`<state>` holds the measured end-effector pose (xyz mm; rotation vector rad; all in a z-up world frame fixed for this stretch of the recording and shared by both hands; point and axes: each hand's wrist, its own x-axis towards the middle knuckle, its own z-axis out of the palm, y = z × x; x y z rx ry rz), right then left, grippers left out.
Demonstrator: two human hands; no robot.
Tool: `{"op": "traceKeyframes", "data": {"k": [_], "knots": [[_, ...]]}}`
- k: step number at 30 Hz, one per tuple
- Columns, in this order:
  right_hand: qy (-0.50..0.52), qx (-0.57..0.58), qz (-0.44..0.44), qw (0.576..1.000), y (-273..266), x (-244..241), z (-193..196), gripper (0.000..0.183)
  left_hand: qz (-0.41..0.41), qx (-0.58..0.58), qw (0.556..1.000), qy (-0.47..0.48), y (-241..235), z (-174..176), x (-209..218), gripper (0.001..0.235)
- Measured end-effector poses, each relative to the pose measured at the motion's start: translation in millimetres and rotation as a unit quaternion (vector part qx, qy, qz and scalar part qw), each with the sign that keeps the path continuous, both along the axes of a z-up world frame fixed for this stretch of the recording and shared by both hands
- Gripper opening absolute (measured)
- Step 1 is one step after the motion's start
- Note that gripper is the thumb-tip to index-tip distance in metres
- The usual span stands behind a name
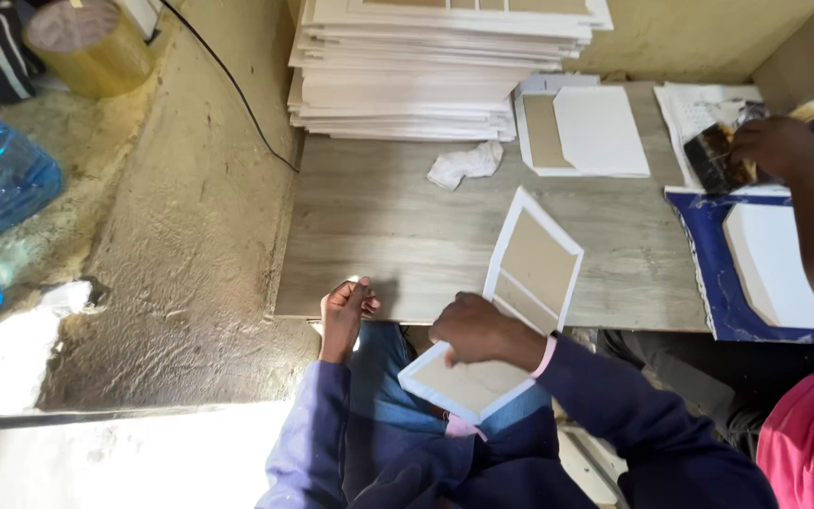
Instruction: The person sits on the floor and assembles paper covers by placing a beige insert into a white frame. They wipe the surface with a cloth, fold the cover, and stack the finished items on a pile.
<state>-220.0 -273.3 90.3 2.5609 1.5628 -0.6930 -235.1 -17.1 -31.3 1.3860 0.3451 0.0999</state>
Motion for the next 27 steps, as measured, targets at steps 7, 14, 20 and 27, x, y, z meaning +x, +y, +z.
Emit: {"op": "traceKeyframes", "data": {"k": [7, 14, 20, 27], "knots": [[0.166, 0.256, -0.044, 0.951, -61.1, 15.4, 157.8, 0.017, 0.031, -0.036, 0.999, 0.009, 22.1, -25.2, 8.4, 0.028], [0.072, 0.631, -0.311, 0.708, -131.1, 11.8, 190.5, 0.019, -0.047, -0.135, 0.989, -0.029, 13.4, 22.9, 31.4, 0.026], [0.147, 0.678, -0.496, 0.521, -131.9, 97.0, -10.1, 0.007, -0.187, -0.124, 0.967, -0.12, -31.2, 93.5, 87.2, 0.086], [0.225, 0.597, -0.578, 0.508, -124.7, 104.3, -112.2, 0.016, -0.122, -0.019, 0.983, -0.133, -45.0, 15.8, 158.5, 0.023]]}}
